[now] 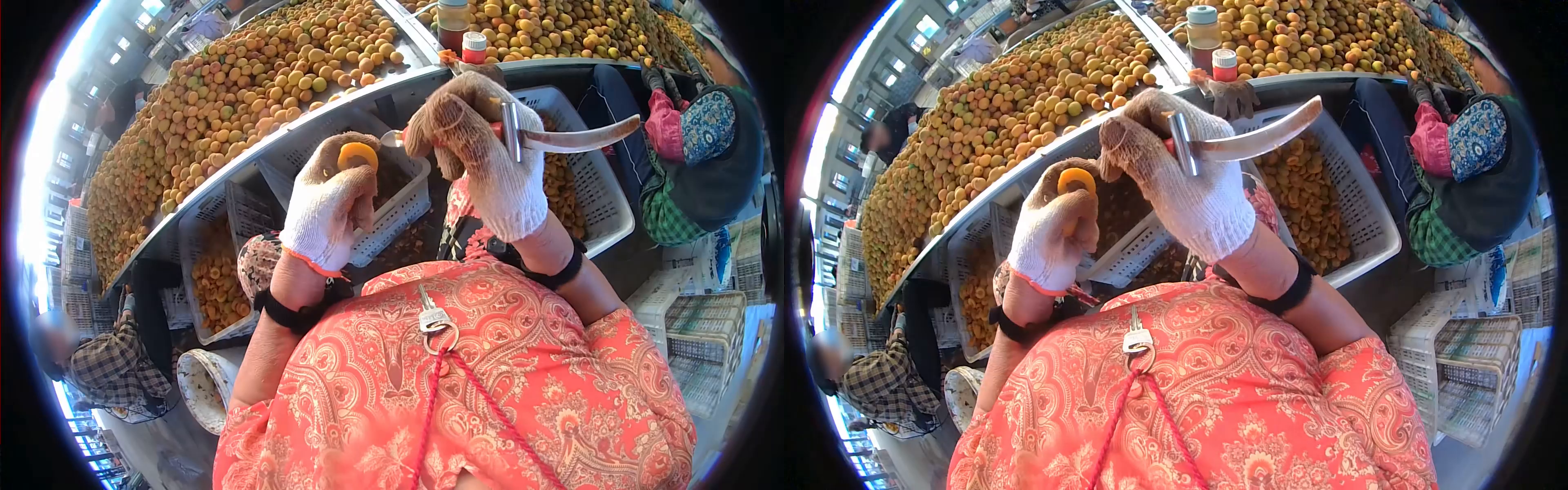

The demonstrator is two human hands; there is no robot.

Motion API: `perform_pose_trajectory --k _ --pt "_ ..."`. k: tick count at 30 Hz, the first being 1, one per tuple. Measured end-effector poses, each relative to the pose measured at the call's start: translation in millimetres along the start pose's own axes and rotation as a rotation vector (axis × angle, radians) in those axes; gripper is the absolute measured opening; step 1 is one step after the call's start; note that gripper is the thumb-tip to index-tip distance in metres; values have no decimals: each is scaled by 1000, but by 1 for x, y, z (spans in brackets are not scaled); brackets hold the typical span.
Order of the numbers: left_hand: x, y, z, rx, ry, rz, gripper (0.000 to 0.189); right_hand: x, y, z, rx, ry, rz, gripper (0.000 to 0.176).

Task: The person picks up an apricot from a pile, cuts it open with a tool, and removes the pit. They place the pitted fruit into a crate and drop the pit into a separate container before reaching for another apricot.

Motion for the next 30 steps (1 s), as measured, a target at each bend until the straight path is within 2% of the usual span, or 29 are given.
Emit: perform_pose_trajectory --k 1,2,3,5,6,10,13,15,20,24,27,29,30 --pt "-1 0 0 -3 0 8 30 -1 -2 2 67 -49 -52 14" --pt "-1 1 1 -6 0 17 28 -5 -4 2 41 -60 29 15" --pt "-1 1 1 -7 -2 17 28 -7 -6 3 39 -59 29 15" --pt "-1 1 1 -23 26 3 28 -9 -8 4 -175 -30 -15 15" --pt "-1 0 0 -24 27 3 28 -10 -10 5 -202 -1 -131 14" --pt "1 0 -3 -62 47 -8 26 -9 -8 8 -114 -17 -66 14" --pt "1 1 -2 -86 69 -31 24 -5 0 8 -270 -83 -70 13" --pt "1 0 -2 -82 76 -50 24 -5 0 10 -319 -117 -158 13" --pt "2 -3 2 -103 84 -59 25 -14 10 15 -250 -200 -235 11" --pt "-2 -6 6 -39 113 -39 27 -16 11 14 -180 -182 -274 10" --pt "-2 -8 6 3 115 -28 27 -16 21 9 -95 -99 52 15" --pt "-3 -8 6 3 115 -23 27 -14 20 8 -10 -139 9 18" --pt "-3 -7 7 3 113 -15 27 -13 20 8 136 -99 106 16"
Point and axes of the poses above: each hand's wrist, its own x-axis towards the middle knuckle, its own z-axis out of the palm, y = z × x, the point moved 4 cm from there along x, towards the middle knuckle, and after that the axes turned 2 degrees about y, right-handed, at the moved point
